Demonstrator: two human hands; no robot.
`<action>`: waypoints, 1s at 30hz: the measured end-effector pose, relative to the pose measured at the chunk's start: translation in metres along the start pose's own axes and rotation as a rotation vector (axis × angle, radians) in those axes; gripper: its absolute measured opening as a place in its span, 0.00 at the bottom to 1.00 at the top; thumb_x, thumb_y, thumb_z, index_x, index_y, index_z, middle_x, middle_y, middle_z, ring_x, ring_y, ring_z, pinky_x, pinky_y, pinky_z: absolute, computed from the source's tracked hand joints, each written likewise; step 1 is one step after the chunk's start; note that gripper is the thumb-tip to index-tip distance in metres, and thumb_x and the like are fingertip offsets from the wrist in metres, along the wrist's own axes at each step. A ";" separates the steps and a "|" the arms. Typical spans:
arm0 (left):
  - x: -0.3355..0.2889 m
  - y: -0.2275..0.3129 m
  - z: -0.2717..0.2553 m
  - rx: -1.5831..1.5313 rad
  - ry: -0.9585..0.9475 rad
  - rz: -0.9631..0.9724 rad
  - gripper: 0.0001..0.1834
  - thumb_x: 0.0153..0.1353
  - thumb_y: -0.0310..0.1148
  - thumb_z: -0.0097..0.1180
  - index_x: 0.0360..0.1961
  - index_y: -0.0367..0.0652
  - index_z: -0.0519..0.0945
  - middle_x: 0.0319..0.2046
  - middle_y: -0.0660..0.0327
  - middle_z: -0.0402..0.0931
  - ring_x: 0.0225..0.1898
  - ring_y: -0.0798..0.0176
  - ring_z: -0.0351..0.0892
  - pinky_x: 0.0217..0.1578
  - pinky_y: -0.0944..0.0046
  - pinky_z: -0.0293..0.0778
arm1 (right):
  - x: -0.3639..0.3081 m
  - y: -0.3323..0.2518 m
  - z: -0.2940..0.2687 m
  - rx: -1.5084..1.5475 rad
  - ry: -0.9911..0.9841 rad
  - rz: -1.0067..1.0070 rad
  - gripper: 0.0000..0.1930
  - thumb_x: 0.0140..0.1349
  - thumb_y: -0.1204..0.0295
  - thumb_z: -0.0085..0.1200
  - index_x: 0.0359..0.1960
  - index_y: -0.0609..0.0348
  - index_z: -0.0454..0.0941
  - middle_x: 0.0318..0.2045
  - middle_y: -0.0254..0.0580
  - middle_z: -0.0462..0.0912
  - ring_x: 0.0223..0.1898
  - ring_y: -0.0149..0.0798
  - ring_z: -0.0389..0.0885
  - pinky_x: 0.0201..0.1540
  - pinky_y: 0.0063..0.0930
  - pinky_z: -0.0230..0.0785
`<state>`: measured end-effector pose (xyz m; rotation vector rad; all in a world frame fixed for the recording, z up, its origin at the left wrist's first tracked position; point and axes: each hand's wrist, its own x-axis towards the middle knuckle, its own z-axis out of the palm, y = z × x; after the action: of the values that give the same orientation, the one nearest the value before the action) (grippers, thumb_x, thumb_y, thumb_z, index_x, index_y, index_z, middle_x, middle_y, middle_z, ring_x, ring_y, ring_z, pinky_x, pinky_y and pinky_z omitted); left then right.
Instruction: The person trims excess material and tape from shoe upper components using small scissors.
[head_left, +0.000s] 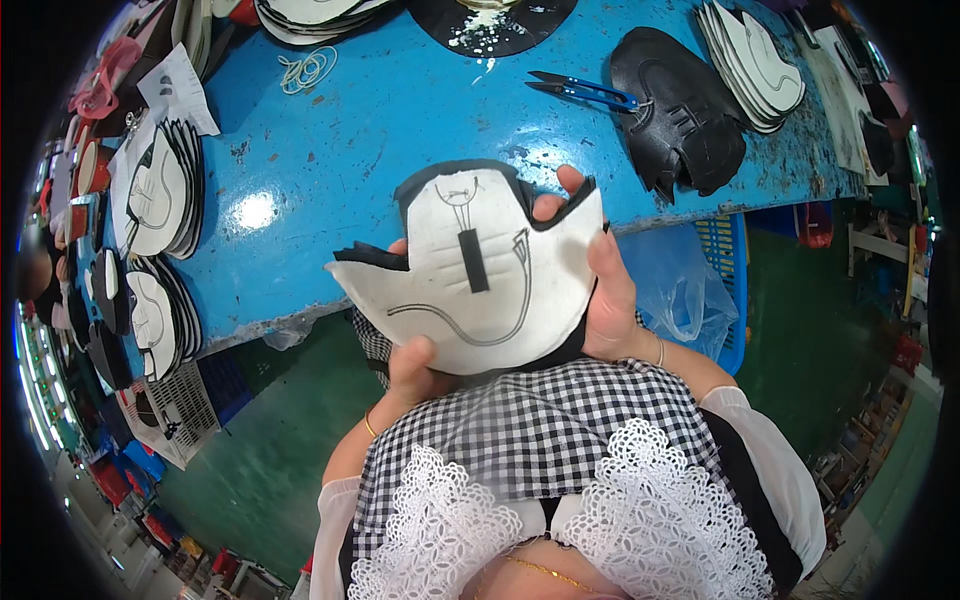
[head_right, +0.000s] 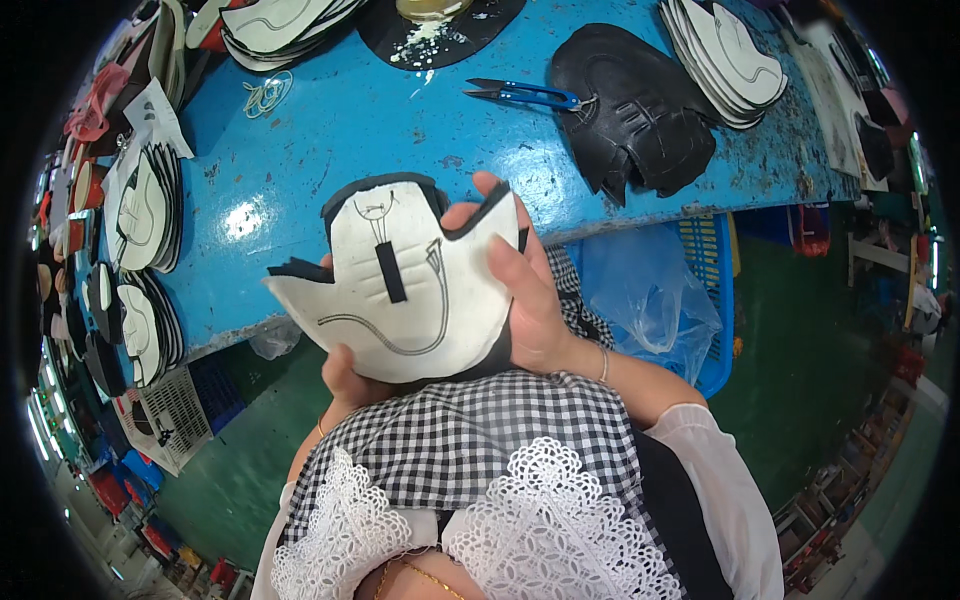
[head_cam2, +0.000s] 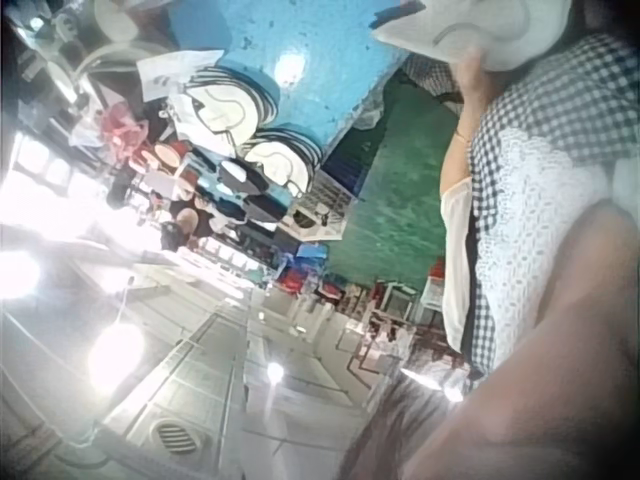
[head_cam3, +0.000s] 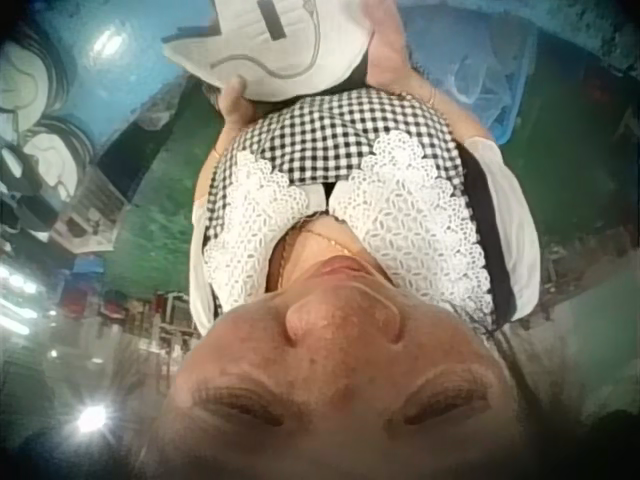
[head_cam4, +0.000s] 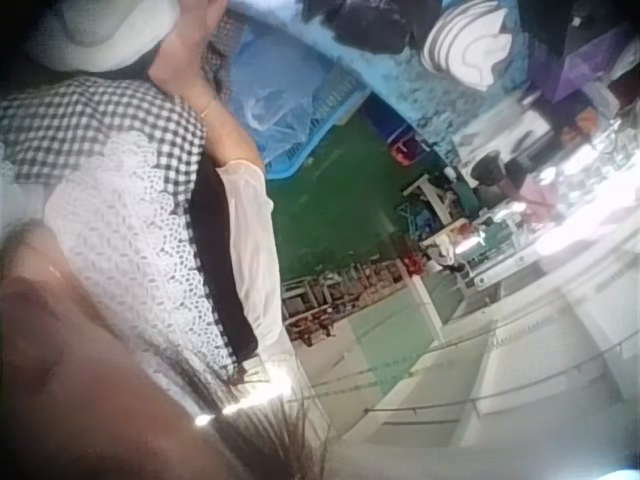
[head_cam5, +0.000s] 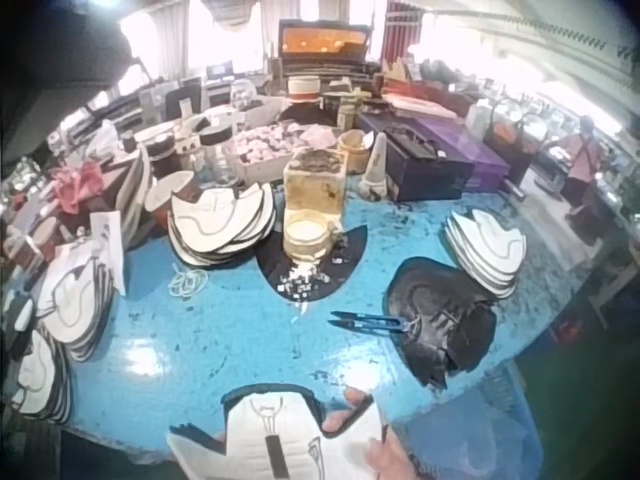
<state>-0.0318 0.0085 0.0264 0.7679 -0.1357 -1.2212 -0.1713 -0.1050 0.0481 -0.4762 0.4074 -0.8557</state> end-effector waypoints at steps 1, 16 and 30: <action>0.002 -0.002 -0.002 0.024 -0.060 0.071 0.63 0.45 0.39 0.78 0.75 0.51 0.44 0.68 0.56 0.61 0.68 0.53 0.65 0.65 0.48 0.69 | 0.003 0.001 0.006 0.045 0.052 -0.019 0.34 0.70 0.65 0.56 0.72 0.55 0.52 0.55 0.43 0.75 0.57 0.37 0.76 0.62 0.34 0.72; 0.031 0.107 -0.077 0.043 0.322 0.164 0.29 0.60 0.19 0.53 0.65 0.33 0.67 0.58 0.48 0.76 0.58 0.49 0.78 0.62 0.48 0.74 | 0.110 -0.107 0.011 -2.367 -0.302 -0.928 0.11 0.54 0.74 0.63 0.39 0.58 0.79 0.38 0.42 0.82 0.40 0.44 0.79 0.45 0.39 0.71; 0.044 0.189 -0.134 0.618 0.384 0.360 0.38 0.53 0.16 0.57 0.68 0.37 0.65 0.59 0.54 0.74 0.60 0.56 0.73 0.62 0.60 0.66 | 0.165 -0.020 0.023 -1.611 -0.690 -0.550 0.15 0.61 0.74 0.58 0.50 0.59 0.78 0.46 0.49 0.82 0.51 0.51 0.79 0.55 0.41 0.72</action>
<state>0.1992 0.0559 0.0258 1.4331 -0.3279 -0.6651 -0.0739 -0.2420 0.0528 -2.3764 0.2382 -0.6550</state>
